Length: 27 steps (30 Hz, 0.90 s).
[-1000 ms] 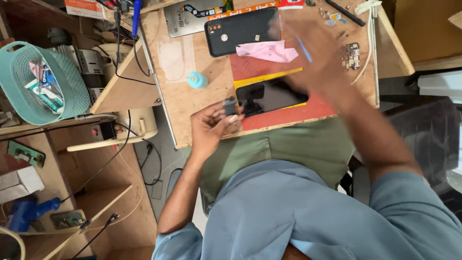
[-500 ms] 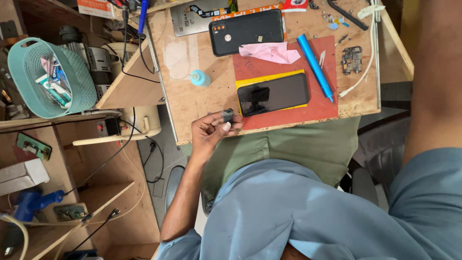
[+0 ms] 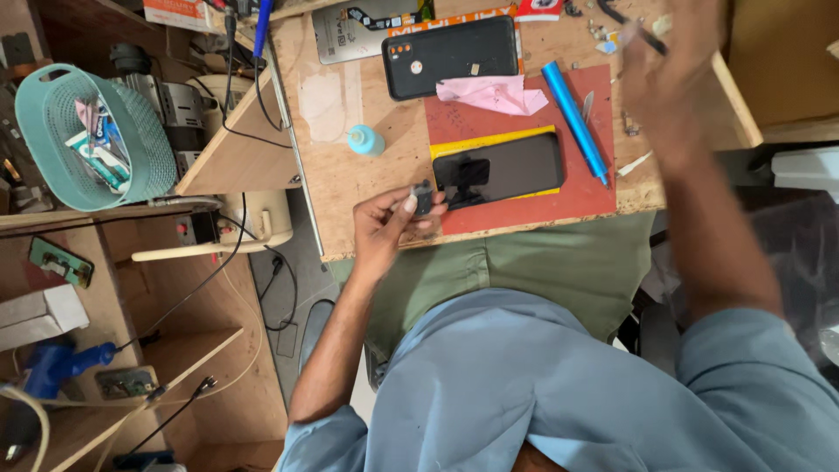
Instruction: The person cleans a mobile phone screen using a blue solution and a cloth, then applies adhesive and fits the screen back onto the phone frame.
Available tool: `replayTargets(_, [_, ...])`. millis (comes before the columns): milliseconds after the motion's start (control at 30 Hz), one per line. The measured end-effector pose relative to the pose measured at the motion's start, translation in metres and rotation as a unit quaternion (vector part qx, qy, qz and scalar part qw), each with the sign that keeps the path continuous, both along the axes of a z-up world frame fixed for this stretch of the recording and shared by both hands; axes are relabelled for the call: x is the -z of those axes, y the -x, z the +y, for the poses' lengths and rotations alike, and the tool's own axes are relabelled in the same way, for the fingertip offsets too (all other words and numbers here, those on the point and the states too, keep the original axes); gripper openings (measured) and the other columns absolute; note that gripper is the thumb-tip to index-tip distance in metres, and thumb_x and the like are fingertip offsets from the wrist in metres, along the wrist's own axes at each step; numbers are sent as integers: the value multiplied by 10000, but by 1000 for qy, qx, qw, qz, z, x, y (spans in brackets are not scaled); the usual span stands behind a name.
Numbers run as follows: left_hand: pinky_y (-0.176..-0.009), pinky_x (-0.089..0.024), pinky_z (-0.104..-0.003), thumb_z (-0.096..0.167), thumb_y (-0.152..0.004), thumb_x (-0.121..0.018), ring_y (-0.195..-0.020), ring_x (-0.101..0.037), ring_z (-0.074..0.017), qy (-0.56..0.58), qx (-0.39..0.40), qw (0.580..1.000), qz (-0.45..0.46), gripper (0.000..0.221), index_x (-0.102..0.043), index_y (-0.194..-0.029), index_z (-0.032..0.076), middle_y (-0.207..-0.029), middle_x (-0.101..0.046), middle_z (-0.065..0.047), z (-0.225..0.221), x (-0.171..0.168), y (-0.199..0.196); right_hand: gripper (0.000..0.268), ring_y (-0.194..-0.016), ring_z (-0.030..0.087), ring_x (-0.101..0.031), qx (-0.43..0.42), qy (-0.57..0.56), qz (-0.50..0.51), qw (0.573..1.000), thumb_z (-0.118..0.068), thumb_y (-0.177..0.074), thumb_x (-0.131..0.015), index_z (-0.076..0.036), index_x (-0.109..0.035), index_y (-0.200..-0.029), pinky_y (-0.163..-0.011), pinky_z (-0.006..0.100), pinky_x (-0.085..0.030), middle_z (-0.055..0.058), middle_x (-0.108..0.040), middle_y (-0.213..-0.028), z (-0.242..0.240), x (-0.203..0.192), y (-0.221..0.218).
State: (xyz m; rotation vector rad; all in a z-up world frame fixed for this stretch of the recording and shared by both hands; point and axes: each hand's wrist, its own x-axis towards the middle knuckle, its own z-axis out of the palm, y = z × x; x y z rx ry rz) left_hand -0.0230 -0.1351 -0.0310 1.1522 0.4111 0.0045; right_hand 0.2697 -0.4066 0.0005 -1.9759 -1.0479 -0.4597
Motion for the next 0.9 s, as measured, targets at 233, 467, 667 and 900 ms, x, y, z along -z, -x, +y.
replayTargets(233, [-785, -623, -289, 121, -1071, -590, -982, -767, -226, 3, 20, 999, -43, 297, -655, -1276, -84, -1111, -764, -174, -12, 14, -3, 353, -1174, 271, -689, -178, -1, 274, 945, -97, -936, -767, -9, -655, -1259, -977, 369, -557, 154, -698, -1288, 55, -5, 141])
replayTargets(467, [-744, -629, -288, 124, -1064, -618, -877, -777, -201, 3, 51, 998, -48, 267, -703, -1216, -78, -1008, -771, -145, -13, 30, 9, 448, -1034, 171, -721, -213, -5, 355, 910, 20, -849, -812, -24, -674, -1273, -880, 283, -597, 125, -690, -1240, 70, 17, 183])
replayTargets(667, [-754, -636, -291, 176, -1098, -611, -863, -759, -181, 14, 57, 997, -50, 293, -730, -1190, -76, -987, -776, -134, -10, 38, 14, 265, -962, 139, -687, -191, -8, 431, 882, 60, -941, -745, -4, -739, -1198, -808, 268, -585, 102, -705, -1169, 64, 33, 178])
replayTargets(900, [-748, -642, -297, 191, -1074, -602, -886, -787, -201, 60, 58, 996, -32, 303, -712, -1222, -49, -1007, -779, -142, -9, 28, 15, 218, -1019, 143, -708, -186, -22, 413, 891, 44, -988, -741, 0, -730, -1201, -835, 257, -578, 106, -717, -1183, 61, 20, 178])
